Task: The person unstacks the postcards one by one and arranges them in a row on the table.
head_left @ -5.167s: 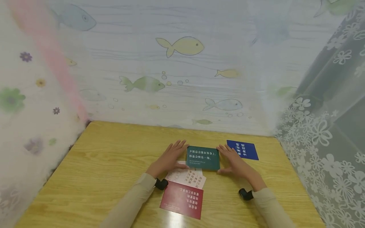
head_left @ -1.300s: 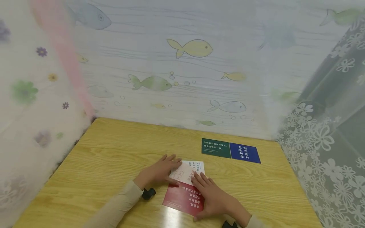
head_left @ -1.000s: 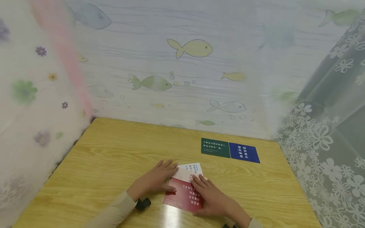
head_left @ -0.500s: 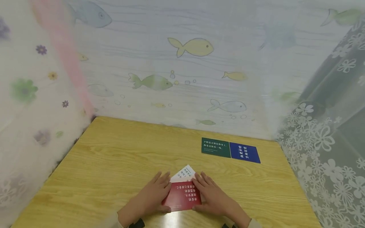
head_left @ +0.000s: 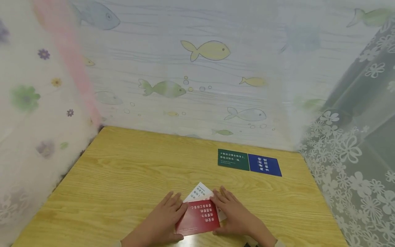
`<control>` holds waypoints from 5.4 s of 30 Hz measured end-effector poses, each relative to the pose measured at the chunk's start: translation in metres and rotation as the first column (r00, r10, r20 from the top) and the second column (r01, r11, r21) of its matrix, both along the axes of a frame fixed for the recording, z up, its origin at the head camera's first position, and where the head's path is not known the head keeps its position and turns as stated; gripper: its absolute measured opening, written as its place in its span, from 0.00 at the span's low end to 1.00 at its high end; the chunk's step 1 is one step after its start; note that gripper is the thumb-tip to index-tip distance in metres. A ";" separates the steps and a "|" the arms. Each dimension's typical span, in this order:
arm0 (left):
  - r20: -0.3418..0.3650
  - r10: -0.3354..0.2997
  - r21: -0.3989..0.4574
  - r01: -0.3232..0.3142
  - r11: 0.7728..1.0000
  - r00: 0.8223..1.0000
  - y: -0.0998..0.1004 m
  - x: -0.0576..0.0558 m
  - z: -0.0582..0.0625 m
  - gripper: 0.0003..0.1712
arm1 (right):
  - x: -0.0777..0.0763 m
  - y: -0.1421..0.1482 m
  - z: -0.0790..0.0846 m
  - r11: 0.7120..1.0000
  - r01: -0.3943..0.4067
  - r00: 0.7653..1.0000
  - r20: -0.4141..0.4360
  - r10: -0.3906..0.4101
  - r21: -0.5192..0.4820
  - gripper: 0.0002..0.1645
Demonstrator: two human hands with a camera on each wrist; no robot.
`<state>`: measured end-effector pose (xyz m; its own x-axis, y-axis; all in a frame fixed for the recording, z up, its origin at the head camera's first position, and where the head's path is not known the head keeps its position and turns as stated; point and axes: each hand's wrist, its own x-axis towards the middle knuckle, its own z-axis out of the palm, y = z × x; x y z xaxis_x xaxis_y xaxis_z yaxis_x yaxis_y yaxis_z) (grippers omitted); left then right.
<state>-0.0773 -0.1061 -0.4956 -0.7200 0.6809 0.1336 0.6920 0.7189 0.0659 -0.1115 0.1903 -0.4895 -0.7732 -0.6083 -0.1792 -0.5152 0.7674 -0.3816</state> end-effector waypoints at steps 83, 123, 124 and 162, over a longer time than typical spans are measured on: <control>-0.176 0.087 0.347 -0.021 0.938 0.981 -0.049 -0.033 -0.008 0.57 | -0.013 0.007 -0.001 0.976 -0.090 0.883 -0.469 -0.014 -0.199 0.63; -0.184 0.074 0.379 0.002 0.925 0.980 -0.056 -0.055 -0.009 0.63 | -0.037 -0.003 0.009 0.981 -0.060 0.901 -0.433 -0.027 -0.185 0.61; -0.181 0.075 0.382 0.000 0.924 0.981 -0.056 -0.055 -0.009 0.63 | -0.037 -0.003 0.009 0.980 -0.059 0.902 -0.431 -0.029 -0.190 0.61; -0.132 0.158 0.338 -0.105 0.935 0.979 -0.062 -0.066 -0.009 0.60 | -0.061 -0.014 0.010 0.972 -0.068 0.934 -0.357 -0.017 -0.225 0.62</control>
